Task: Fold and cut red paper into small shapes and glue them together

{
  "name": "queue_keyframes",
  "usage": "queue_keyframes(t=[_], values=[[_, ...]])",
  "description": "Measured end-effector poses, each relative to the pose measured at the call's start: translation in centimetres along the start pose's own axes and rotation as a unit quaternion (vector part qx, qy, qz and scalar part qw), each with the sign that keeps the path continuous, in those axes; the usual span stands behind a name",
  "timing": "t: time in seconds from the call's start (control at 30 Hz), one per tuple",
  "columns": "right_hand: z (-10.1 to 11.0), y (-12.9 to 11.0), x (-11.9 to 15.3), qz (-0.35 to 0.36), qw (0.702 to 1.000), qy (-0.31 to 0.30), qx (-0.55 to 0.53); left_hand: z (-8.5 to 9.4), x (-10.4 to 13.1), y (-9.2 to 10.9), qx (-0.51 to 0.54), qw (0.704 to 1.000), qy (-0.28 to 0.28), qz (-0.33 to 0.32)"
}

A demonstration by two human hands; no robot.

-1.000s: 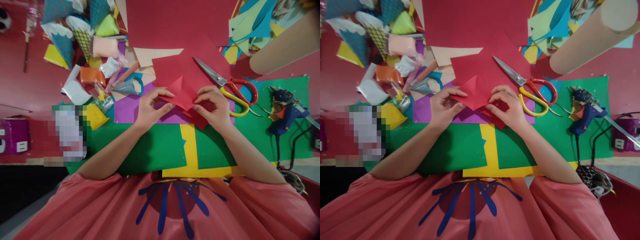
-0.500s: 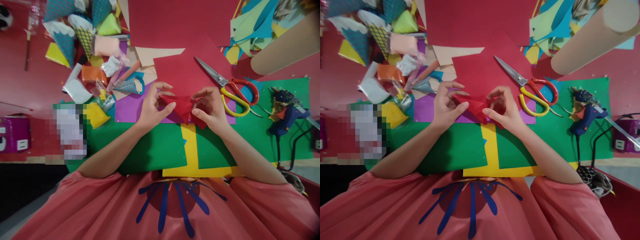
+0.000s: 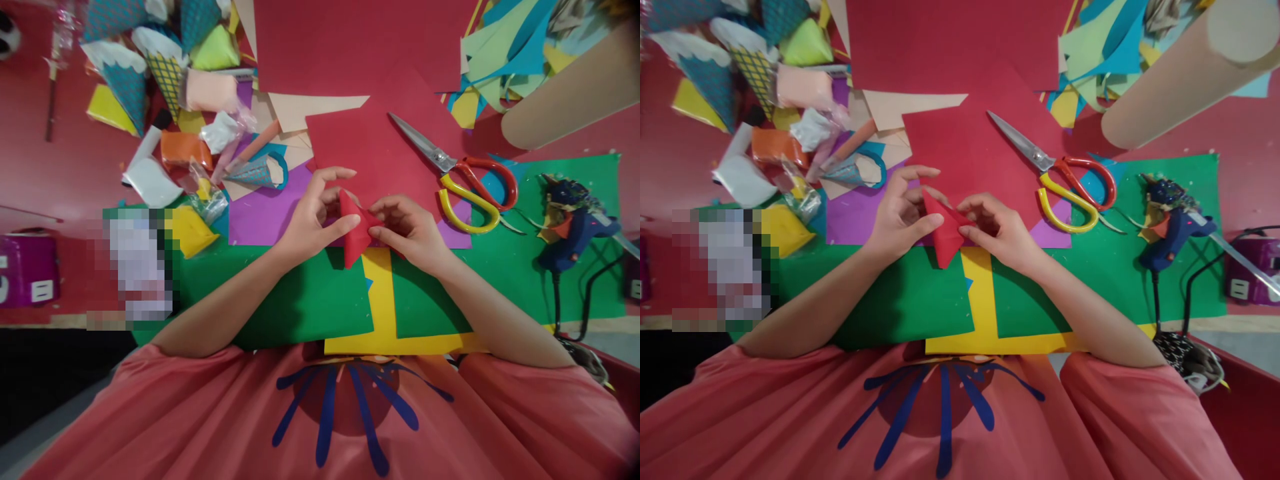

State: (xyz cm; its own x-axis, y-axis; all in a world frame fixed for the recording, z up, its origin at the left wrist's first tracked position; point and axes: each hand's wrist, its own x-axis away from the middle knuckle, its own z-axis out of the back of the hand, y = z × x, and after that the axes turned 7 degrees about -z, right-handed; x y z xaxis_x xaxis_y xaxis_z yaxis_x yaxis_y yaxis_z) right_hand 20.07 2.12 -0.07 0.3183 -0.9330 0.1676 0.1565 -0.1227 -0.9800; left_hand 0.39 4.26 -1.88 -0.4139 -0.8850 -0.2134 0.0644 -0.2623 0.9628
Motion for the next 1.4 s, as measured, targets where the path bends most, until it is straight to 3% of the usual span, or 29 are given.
queue_keyframes(t=[0.27, 0.57, 0.77, 0.97, 1.4], values=[[-0.1, -0.3, 0.1, -0.007, 0.999, 0.04, -0.03, -0.7, -0.1, 0.7, 0.051, 0.996, -0.044, 0.052], [0.2, -0.3, 0.2, 0.005, 0.999, 0.018, -0.045, -0.4, -0.2, -0.1, -0.013, 1.0, 0.008, 0.007], [0.1, -0.2, 0.2, -0.005, 0.998, 0.016, 0.063, -0.6, 0.1, -0.2, 0.016, 0.999, -0.001, 0.041], [0.1, -0.4, 0.3, -0.008, 0.996, 0.0, 0.083, -0.6, 0.2, -0.2, 0.018, 0.999, -0.002, 0.044], [0.4, -0.4, 0.1, -0.024, 1.0, -0.002, 0.011, -0.5, 0.1, -0.5, -0.037, 0.999, 0.019, 0.009]])
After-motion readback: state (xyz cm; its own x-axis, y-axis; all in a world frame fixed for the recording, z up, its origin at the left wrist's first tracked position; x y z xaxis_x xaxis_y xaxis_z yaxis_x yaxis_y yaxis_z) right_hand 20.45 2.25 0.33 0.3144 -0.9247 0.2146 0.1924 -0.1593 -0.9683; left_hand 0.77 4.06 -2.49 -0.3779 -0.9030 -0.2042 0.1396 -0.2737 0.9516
